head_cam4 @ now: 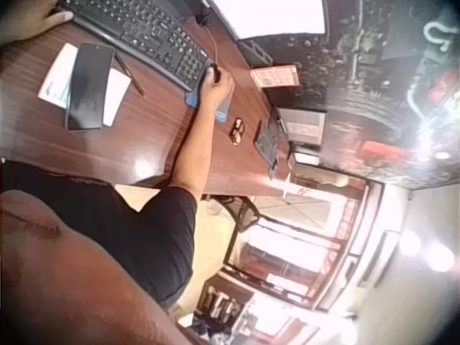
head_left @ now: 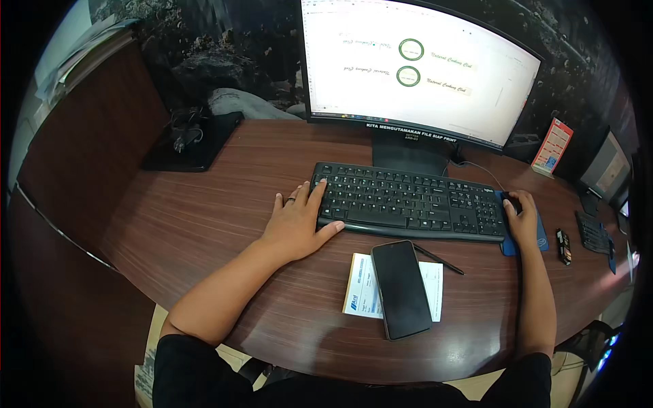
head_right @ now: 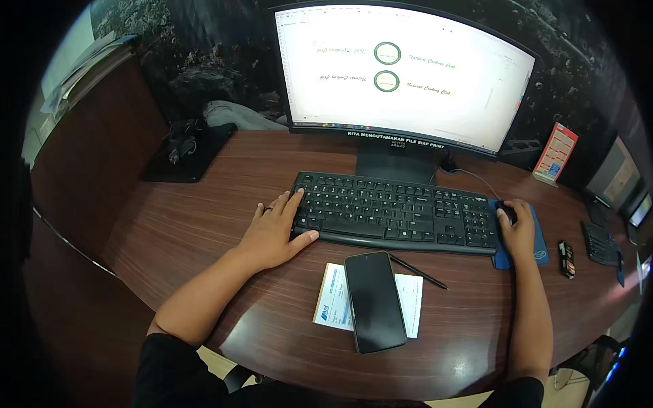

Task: Designing or adjusting logos on a computer screen using a mouse and keyboard.

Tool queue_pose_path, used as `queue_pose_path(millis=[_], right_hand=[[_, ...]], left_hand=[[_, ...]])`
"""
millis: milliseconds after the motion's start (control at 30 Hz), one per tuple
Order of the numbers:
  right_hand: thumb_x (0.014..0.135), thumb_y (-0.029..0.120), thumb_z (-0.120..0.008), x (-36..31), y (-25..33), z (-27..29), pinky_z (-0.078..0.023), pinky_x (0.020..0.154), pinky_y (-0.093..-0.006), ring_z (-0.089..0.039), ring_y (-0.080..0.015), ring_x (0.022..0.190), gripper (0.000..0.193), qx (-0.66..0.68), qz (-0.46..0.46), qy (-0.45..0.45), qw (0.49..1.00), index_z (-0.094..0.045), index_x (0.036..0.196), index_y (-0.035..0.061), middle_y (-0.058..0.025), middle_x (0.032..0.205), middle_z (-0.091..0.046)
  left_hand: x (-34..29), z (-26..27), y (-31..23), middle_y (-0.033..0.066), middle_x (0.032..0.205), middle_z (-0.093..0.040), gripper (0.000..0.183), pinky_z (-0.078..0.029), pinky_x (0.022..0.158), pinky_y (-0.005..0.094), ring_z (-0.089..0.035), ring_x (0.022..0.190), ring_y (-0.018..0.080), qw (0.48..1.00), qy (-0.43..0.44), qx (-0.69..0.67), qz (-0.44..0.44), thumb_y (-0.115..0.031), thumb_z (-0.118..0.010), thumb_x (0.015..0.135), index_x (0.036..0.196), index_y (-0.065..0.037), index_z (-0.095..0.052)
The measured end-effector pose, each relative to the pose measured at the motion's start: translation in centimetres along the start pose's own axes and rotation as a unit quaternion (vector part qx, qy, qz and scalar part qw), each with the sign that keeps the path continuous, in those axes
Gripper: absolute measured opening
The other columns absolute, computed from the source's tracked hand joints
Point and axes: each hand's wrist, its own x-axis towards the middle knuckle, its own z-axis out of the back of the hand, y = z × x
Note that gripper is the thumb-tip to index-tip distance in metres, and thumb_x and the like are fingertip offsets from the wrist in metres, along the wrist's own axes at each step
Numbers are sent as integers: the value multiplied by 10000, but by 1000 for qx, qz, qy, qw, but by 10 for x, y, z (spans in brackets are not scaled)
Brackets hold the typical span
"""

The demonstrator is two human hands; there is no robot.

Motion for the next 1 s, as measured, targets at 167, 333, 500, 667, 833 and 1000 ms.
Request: queue_pose_path(millis=[167,333,500,667,833,1000], right_hand=[[883,133,-747,2,0,-1,-482,991,-399,-626,-370,1154,270,-9,14,-13,1000,-693,1099,-20,-196,1188,-648],[884,136,-747,1,1,-1,-481,993,-400,-626,-363,1160,275,-5,11,-11,1000,-693,1104,-19,-194,1197,-647],[885,136,-745,1,0,0,-482,996,-399,-626,-359,1162,278,-13,5,-7,1000,-691,1109,-19,-188,1214,-643],[888,134,-739,1,4,0,-483,998,-391,-626,-351,1167,297,10,-11,-2,1000,-679,1138,-14,-179,1210,-640],[885,111,-719,0,0,0,-485,995,-383,-629,-340,1164,273,-9,6,-4,1000,-677,1130,-3,-165,1202,-641],[883,94,-700,0,2,1,-485,1002,-386,-627,-338,1172,253,-6,-7,6,1000,-676,1118,4,-159,1219,-640]], left_hand=[[1,2,-2,323,1592,-304,938,-212,1201,636,-309,1487,459,1000,-5,4,5,-628,-552,958,1603,-36,-213],[0,3,-3,326,1589,-308,943,-210,1201,636,-315,1484,461,1000,-5,1,3,-629,-553,957,1604,-35,-209],[1,2,-2,345,1572,-316,947,-213,1187,673,-312,1490,458,1000,-5,7,-2,-680,-491,966,1608,-42,-214],[0,3,-4,342,1576,-320,946,-203,1202,639,-315,1484,463,1000,-4,-2,8,-636,-553,954,1603,-35,-218],[-1,4,-4,336,1582,-313,947,-205,1204,636,-309,1488,460,1000,-6,-2,3,-636,-550,957,1602,-31,-212],[-1,0,-1,348,1566,-327,946,-225,1184,672,-317,1488,457,1000,-15,6,-6,-682,-488,966,1600,-29,-228]])
